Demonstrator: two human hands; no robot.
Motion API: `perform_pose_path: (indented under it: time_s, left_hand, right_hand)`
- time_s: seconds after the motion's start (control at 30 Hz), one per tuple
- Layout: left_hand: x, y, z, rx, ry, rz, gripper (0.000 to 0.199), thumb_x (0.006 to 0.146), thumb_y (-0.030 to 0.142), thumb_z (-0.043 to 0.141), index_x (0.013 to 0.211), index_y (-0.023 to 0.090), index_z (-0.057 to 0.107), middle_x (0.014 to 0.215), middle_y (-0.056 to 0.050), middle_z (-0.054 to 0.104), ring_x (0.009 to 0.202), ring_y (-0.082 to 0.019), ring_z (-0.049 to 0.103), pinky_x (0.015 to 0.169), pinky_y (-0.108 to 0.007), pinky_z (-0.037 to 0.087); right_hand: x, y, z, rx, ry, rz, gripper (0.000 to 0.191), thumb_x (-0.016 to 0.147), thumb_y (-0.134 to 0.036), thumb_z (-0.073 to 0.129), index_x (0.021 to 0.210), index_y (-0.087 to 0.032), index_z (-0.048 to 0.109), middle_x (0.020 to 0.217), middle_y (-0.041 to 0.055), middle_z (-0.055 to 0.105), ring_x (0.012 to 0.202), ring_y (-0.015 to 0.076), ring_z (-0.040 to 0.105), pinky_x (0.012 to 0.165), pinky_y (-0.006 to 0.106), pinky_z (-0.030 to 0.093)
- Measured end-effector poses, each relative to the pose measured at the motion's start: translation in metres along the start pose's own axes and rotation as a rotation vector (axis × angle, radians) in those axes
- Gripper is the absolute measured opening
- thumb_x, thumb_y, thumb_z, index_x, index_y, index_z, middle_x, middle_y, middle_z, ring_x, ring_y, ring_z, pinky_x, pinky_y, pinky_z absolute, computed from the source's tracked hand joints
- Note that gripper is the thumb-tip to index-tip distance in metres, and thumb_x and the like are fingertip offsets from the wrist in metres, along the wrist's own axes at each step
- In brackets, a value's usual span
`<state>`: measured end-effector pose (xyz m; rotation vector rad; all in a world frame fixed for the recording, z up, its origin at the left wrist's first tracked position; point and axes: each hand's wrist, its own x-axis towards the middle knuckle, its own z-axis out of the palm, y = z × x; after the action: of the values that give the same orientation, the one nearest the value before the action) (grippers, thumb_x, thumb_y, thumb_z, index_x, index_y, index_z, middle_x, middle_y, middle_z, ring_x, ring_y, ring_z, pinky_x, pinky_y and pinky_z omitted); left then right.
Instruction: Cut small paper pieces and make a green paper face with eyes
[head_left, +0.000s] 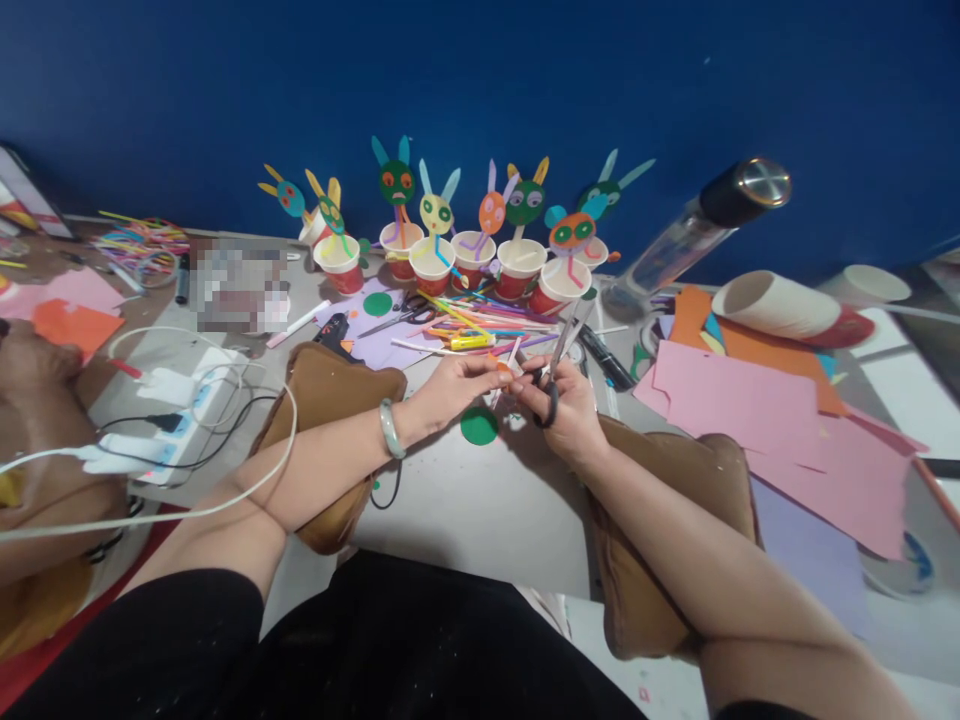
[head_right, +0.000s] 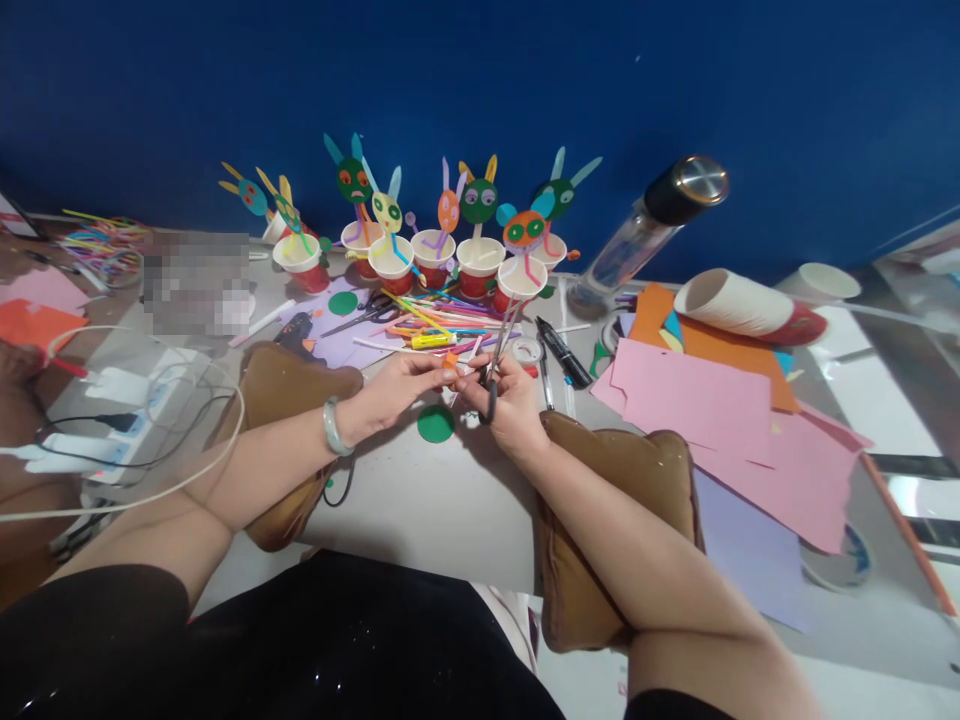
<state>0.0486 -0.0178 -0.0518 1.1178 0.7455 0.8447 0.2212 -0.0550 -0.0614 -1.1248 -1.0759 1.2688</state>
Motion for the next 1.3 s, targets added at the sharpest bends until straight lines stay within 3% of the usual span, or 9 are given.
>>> perform_pose_path:
  time_s: [0.3,0.53,0.77,1.0,1.3]
  left_hand:
    - [-0.0013,0.0022,0.0022,-0.025,0.062,-0.033,0.055,0.063,0.057,0.091,0.059,0.014,0.057,0.06,0.005,0.054,0.061,-0.006,0.048,0.062,-0.024,0.037]
    - [-0.0024,0.0013,0.0002,-0.014,0.035,-0.029,0.048,0.069,0.052,0.09,0.066,0.013,0.062,0.066,0.002,0.06,0.065,-0.009,0.055,0.067,-0.025,0.042]
    - [-0.0001,-0.001,0.0011,-0.033,-0.005,-0.014,0.041,0.075,0.051,0.085,0.074,0.013,0.07,0.074,-0.001,0.066,0.074,-0.011,0.059,0.075,-0.027,0.045]
    - [-0.0013,0.0019,0.0009,0.076,0.104,0.01,0.046,0.071,0.051,0.086,0.062,0.015,0.059,0.061,0.004,0.055,0.059,-0.006,0.046,0.061,-0.023,0.037]
    - [-0.0034,-0.0018,-0.0017,0.172,-0.035,-0.087,0.042,0.07,0.044,0.088,0.063,0.013,0.061,0.061,0.0,0.064,0.055,-0.007,0.054,0.055,-0.021,0.04]
  right_hand:
    - [-0.0025,-0.0007,0.0019,0.023,-0.046,0.063,0.054,0.058,-0.04,0.1,0.094,-0.025,0.063,0.071,-0.004,0.073,0.059,0.0159,0.069,0.059,0.029,0.058]
    - [-0.0022,-0.0016,0.0019,0.047,-0.03,0.065,0.053,0.058,-0.036,0.1,0.094,-0.025,0.063,0.069,-0.0052,0.072,0.058,0.0153,0.068,0.059,0.029,0.058]
    - [0.0006,0.0006,0.0015,0.088,0.019,0.059,0.053,0.061,-0.042,0.098,0.094,-0.025,0.06,0.066,-0.0057,0.069,0.052,0.0148,0.065,0.052,0.028,0.054]
    - [-0.0032,0.0009,0.0025,0.008,0.051,-0.027,0.048,0.068,-0.047,0.094,0.095,-0.026,0.061,0.064,-0.0059,0.067,0.053,0.0142,0.064,0.053,0.028,0.055]
    - [-0.0025,-0.001,0.0009,0.012,0.029,-0.056,0.051,0.065,-0.04,0.096,0.099,-0.026,0.061,0.073,-0.004,0.072,0.057,0.0137,0.065,0.056,0.028,0.056]
